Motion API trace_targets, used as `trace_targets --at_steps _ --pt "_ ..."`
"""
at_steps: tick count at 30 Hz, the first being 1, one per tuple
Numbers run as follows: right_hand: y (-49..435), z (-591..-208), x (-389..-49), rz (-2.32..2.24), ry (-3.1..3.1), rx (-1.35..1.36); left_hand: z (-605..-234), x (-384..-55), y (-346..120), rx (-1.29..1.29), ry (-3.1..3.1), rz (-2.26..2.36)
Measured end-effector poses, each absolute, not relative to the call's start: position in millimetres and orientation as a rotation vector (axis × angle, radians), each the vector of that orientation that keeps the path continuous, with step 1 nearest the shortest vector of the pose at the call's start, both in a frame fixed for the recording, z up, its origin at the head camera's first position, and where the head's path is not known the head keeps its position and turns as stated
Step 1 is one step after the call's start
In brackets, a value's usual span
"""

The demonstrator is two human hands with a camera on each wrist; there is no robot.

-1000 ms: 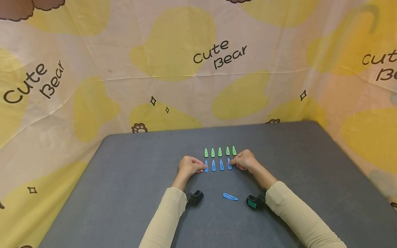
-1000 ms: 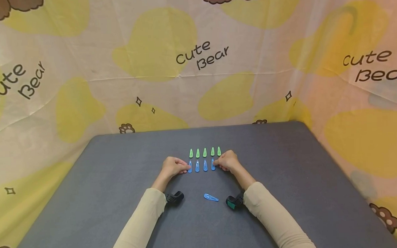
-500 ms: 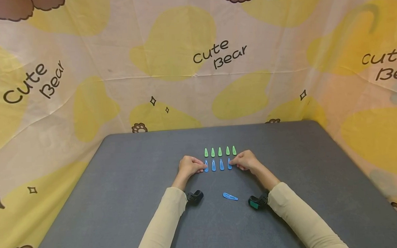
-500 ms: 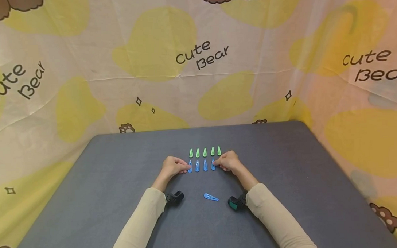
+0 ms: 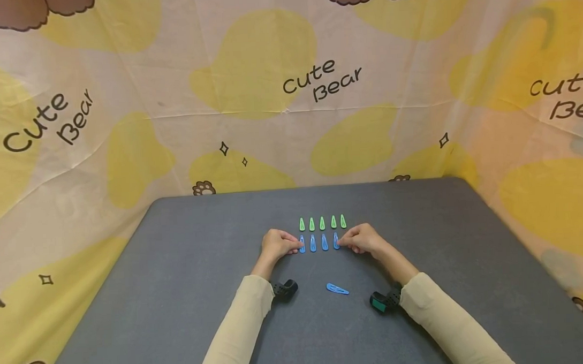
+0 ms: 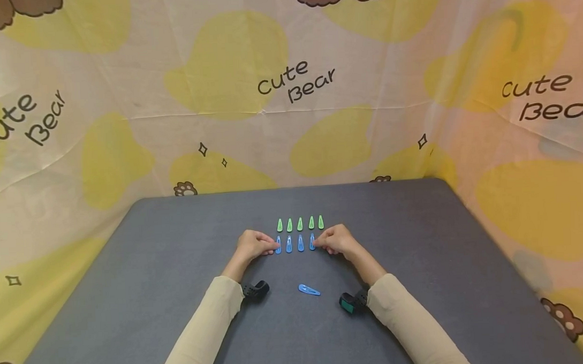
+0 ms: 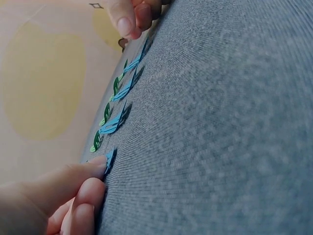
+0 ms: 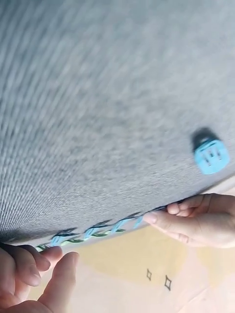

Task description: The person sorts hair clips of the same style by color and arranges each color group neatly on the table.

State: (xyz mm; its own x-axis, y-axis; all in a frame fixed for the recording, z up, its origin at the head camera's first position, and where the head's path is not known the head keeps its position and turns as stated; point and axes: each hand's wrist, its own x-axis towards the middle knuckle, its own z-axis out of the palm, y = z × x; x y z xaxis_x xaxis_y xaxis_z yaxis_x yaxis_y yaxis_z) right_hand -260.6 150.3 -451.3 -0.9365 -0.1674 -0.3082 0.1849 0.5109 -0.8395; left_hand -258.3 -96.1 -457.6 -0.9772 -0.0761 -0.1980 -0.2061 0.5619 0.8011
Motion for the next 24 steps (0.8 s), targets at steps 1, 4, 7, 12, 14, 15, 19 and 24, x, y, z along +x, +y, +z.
trace_targets --at_steps 1,4,7,12,14,15,19,24 --pt "150 -451 -259 -1.399 2.401 0.002 -458 -258 -96 -0.242 2.651 1.383" --pt "149 -450 -254 -1.382 2.401 -0.04 -458 -259 -96 -0.246 2.646 1.382" --pt "148 -449 -248 -1.375 2.399 -0.066 -458 -259 -96 -0.253 2.643 1.38" --pt "148 -450 -241 -1.36 2.398 -0.117 -459 -260 -96 -0.271 2.63 1.387" --pt "148 -451 -239 -1.348 2.4 -0.128 -459 -260 -96 -0.269 2.629 1.387" --pt "148 -450 -237 -1.348 2.397 -0.125 -459 -260 -96 -0.263 2.635 1.382" --pt "147 -448 -232 -1.352 2.377 -0.135 -459 -259 -96 -0.23 2.664 1.362" --pt "147 -444 -225 -1.359 2.328 -0.188 -459 -259 -97 -0.211 2.683 1.347"
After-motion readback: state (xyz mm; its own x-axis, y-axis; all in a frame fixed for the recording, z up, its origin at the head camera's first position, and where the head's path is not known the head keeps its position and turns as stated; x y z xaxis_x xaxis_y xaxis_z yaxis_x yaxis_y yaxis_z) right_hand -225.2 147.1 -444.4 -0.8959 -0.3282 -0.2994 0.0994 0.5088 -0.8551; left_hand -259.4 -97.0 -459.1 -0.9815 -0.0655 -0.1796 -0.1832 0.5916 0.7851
